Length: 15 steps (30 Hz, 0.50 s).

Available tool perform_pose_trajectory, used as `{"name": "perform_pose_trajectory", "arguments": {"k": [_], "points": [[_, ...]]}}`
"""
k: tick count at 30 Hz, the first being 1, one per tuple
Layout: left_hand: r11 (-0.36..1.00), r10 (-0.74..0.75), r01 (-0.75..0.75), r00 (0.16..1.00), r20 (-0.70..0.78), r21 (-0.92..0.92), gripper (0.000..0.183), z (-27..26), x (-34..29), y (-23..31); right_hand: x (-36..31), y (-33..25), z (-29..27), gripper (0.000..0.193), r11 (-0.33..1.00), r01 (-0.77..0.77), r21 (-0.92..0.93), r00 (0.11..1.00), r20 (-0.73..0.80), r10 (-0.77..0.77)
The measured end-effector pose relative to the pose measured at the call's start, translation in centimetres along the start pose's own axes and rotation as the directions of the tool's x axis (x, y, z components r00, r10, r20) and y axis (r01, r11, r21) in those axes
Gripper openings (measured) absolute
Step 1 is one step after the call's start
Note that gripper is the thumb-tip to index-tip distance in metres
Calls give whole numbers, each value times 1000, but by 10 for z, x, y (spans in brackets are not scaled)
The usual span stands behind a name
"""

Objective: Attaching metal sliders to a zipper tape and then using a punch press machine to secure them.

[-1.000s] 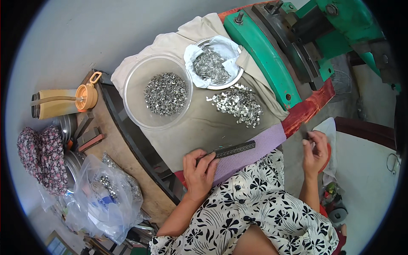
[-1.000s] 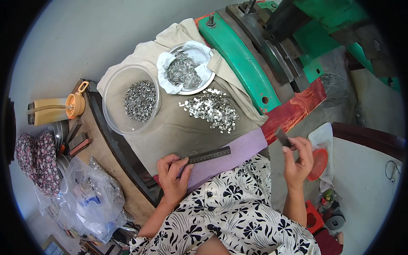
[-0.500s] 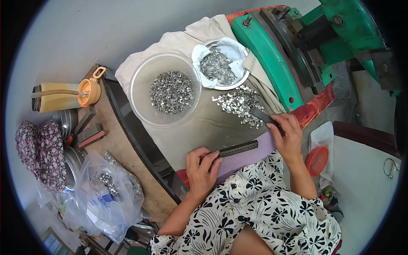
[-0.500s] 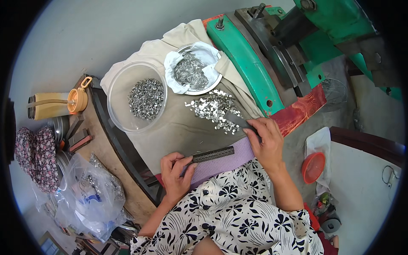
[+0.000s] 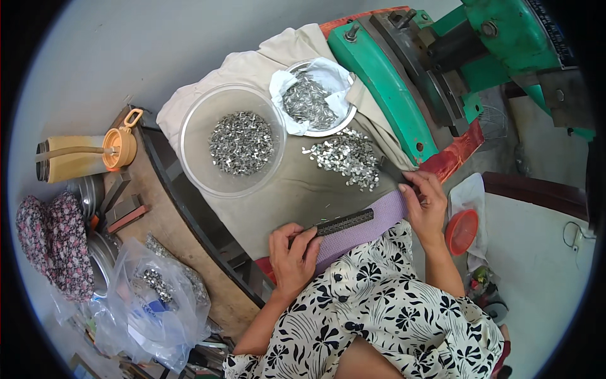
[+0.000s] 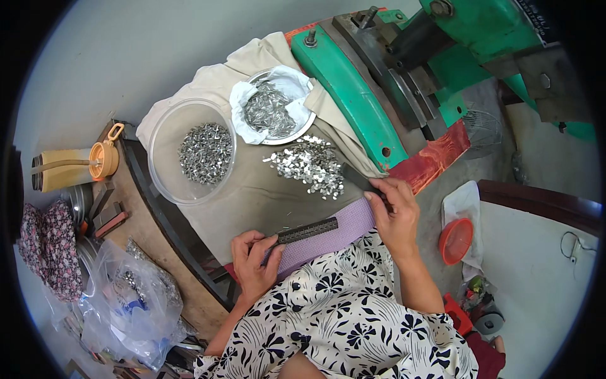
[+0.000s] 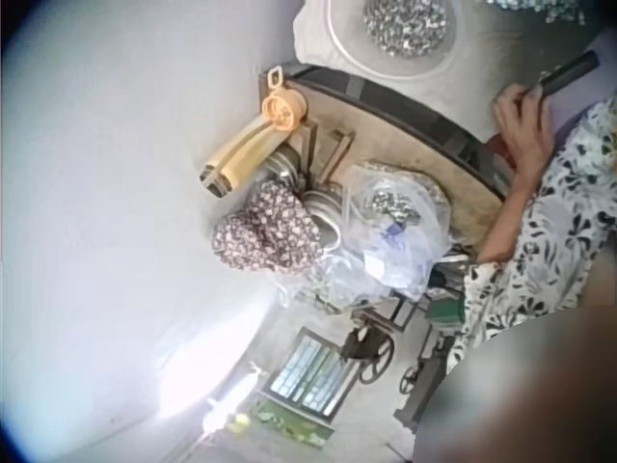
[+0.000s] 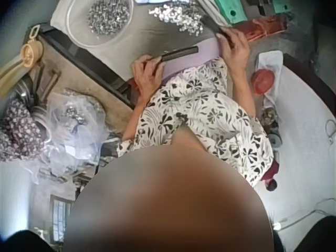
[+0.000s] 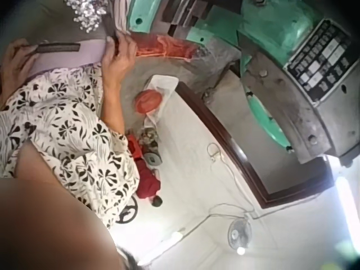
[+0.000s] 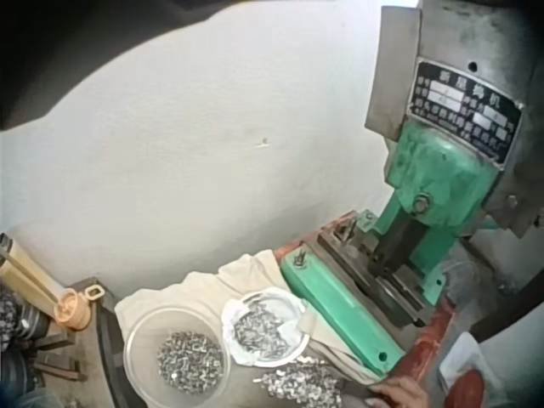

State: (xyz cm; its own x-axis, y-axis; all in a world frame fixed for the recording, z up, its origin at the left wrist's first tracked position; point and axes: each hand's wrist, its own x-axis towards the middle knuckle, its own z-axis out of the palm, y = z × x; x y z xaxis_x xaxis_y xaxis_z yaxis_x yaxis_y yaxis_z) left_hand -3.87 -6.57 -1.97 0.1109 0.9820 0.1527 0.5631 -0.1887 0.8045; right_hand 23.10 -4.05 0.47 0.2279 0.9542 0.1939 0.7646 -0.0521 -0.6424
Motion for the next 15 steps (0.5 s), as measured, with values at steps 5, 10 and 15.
{"name": "perform_pose_trajectory", "arguments": {"k": [5,10,15], "points": [[999,6,-6,1000,-11,32,30,0,-2,-1,1,1,-5,24,997,8,76,1000,7,-9],[999,19,-18,1000,-7,39,31,1,-1,-2,0,9,-8,28,995,99,18,993,67,-100],[999,20,-19,1000,-9,45,32,1,-2,-1,1,10,-10,29,994,110,7,990,84,-111]]}}
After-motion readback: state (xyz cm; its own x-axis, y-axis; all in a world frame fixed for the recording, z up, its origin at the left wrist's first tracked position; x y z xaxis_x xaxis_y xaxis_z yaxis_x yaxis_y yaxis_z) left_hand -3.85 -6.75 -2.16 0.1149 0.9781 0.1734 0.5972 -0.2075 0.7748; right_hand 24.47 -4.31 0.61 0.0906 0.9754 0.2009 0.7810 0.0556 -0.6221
